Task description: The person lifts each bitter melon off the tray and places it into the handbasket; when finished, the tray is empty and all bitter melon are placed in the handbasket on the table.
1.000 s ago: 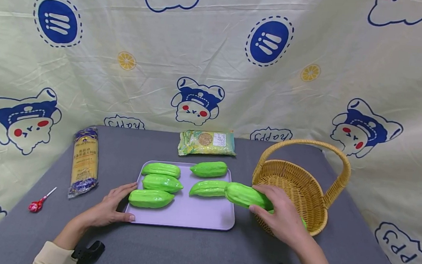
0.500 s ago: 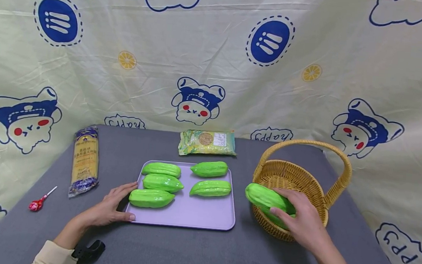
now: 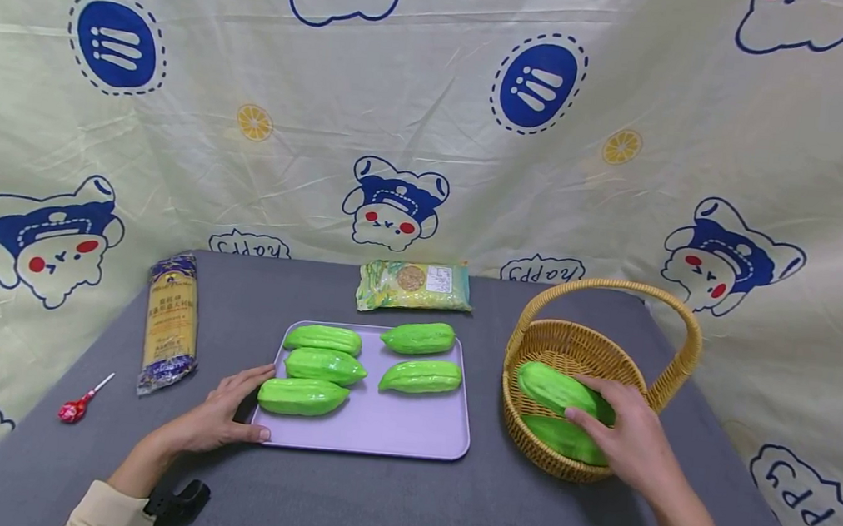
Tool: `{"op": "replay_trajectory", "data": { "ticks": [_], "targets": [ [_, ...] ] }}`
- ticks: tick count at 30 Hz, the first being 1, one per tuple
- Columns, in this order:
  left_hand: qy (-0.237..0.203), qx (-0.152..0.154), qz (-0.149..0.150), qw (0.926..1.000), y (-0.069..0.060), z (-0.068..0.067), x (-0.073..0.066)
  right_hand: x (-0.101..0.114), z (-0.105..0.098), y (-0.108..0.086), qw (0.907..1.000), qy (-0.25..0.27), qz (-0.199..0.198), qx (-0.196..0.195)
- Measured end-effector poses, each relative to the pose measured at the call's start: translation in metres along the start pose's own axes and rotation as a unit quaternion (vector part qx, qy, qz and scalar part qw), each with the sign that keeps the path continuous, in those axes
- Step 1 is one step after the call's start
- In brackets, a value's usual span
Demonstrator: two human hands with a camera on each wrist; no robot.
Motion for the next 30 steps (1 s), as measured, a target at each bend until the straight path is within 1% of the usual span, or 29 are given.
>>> {"op": "replay_trajectory", "data": {
  "ticks": [6,9,21,26,30],
  "targets": [
    [0.0,0.002,-0.001,1.0,0.001,0.0,0.001,-0.014,0.001,0.004,0.999,-0.016,0.025,0.032],
    [0.001,0.002,-0.001,1.0,0.001,0.0,0.001,-0.018,0.002,0.005,0.9983,-0.022,0.031,0.045],
    [0.003,0.001,-0.003,1.0,0.0,0.0,0.0,-0.029,0.006,0.011,0.9963,-0.053,0.008,0.067],
    [0.002,0.0,-0.001,1.0,0.0,0.0,-0.001,-0.034,0.009,0.013,0.995,-0.06,0.004,0.079],
    [0.003,0.001,0.0,1.0,0.0,-0.001,-0.001,-0.036,0.011,0.014,0.9947,-0.062,-0.002,0.082]
  ]
}}
Point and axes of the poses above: each hand's wrist, its own y-axis towards the middle knuckle, its own z-axis out of the palm, x = y × z, the point moved 3 cm from there along y, towards the middle knuckle, and after that the axes turned 7 degrees about -x, right-handed, at the moved point
